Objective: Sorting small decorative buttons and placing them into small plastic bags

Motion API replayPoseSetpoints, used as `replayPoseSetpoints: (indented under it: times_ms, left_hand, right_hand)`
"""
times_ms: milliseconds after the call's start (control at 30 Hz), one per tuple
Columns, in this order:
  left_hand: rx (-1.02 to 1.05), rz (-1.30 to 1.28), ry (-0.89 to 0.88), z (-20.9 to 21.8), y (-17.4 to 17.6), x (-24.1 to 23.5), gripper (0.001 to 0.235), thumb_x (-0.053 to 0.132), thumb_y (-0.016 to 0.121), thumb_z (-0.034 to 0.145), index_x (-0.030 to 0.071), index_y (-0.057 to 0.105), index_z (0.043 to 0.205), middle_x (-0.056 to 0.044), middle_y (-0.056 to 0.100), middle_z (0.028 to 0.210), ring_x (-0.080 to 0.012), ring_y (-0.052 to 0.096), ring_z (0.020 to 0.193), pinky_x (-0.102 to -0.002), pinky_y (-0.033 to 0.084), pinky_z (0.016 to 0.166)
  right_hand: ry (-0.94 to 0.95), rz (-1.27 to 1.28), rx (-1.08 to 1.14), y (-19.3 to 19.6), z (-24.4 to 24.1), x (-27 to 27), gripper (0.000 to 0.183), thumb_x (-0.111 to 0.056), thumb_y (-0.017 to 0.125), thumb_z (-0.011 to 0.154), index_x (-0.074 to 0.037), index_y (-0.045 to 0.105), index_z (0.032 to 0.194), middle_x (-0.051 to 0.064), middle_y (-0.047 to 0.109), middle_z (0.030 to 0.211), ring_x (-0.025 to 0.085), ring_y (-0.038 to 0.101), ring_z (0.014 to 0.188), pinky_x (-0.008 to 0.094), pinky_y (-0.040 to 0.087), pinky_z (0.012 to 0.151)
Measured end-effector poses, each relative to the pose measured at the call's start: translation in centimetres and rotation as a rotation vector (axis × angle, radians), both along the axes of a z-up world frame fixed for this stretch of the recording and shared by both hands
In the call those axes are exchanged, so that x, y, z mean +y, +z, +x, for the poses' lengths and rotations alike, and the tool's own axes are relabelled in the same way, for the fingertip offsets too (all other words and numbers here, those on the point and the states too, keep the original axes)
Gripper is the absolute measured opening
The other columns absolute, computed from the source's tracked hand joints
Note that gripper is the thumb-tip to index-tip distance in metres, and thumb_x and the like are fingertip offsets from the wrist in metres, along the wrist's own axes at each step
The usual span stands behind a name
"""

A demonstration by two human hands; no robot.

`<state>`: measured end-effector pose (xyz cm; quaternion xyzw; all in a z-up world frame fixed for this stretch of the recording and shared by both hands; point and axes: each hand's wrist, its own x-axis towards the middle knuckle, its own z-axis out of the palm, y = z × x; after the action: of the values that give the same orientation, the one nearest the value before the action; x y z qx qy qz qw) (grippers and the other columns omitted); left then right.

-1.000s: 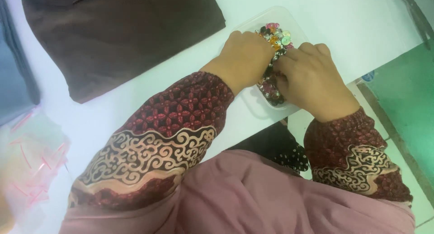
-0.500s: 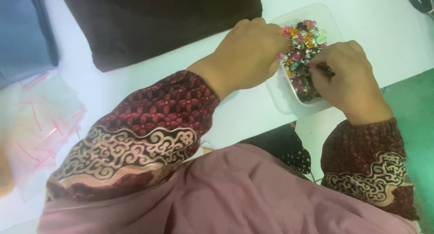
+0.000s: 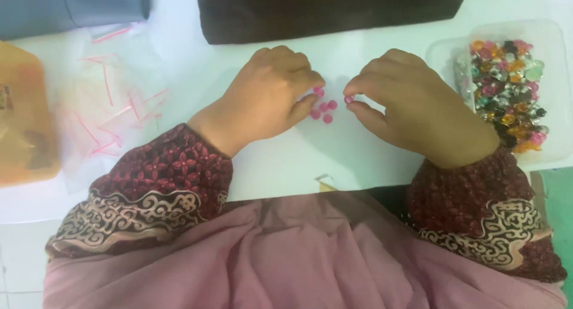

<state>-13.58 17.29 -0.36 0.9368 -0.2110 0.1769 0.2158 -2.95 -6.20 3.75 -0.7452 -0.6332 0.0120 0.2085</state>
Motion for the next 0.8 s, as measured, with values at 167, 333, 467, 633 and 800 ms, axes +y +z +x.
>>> replayPoseSetpoints:
  times_ms: [167, 333, 467, 633, 800]
  left_hand:
    - [-0.003, -0.106, 0.06, -1.7, -3.5, 3.1, 0.011, 0.013, 0.078, 0.093, 0.009, 0.076, 0.103, -0.005, 0.066, 0.088, -0.03, 0.061, 0.083, -0.045, 0.048, 0.074]
    - [0.006, -0.214, -0.041, -0.3, -4.7, 3.7, 0.013, 0.005, 0.076, 0.088, 0.009, 0.078, 0.1, -0.005, 0.063, 0.093, -0.0295, 0.059, 0.089, -0.043, 0.048, 0.08]
    - [0.069, -0.183, -0.029, -1.3, -4.3, 3.3, 0.008, 0.011, 0.075, 0.092, 0.008, 0.076, 0.1, -0.007, 0.062, 0.098, -0.0315, 0.059, 0.098, -0.047, 0.047, 0.085]
    - [0.066, -0.063, -0.006, -2.2, -4.4, 2.4, 0.01, 0.008, 0.071, 0.092, 0.012, 0.078, 0.099, -0.003, 0.062, 0.1, -0.0284, 0.058, 0.102, -0.044, 0.046, 0.075]
    - [0.114, -0.057, 0.009, -2.5, -4.1, 2.7, 0.025, 0.008, 0.072, 0.087, 0.01, 0.077, 0.111, -0.004, 0.063, 0.101, -0.0294, 0.059, 0.102, -0.045, 0.049, 0.08]
  right_hand:
    - [-0.022, -0.061, 0.133, -2.5, 1.5, 3.5, 0.002, -0.008, 0.071, 0.097, -0.009, 0.073, 0.097, 0.003, 0.068, 0.087, 0.025, 0.058, 0.086, 0.041, 0.047, 0.089]
    - [-0.035, -0.097, 0.193, -3.4, 1.8, 3.0, 0.01, -0.008, 0.074, 0.096, -0.006, 0.069, 0.104, 0.006, 0.069, 0.096, 0.025, 0.06, 0.091, 0.041, 0.046, 0.095]
    - [-0.036, -0.119, 0.1, -3.5, 1.7, 2.8, 0.003, -0.006, 0.068, 0.098, -0.004, 0.07, 0.1, 0.007, 0.067, 0.093, 0.027, 0.06, 0.09, 0.042, 0.046, 0.093]
    - [0.003, -0.188, 0.05, -4.0, 1.4, 2.9, 0.003, -0.008, 0.069, 0.097, -0.009, 0.068, 0.094, 0.005, 0.064, 0.086, 0.028, 0.059, 0.081, 0.042, 0.048, 0.087]
    - [-0.018, -0.214, 0.105, -3.7, 1.2, 2.4, 0.013, -0.004, 0.069, 0.095, -0.007, 0.073, 0.106, 0.006, 0.068, 0.091, 0.027, 0.061, 0.086, 0.042, 0.049, 0.092]
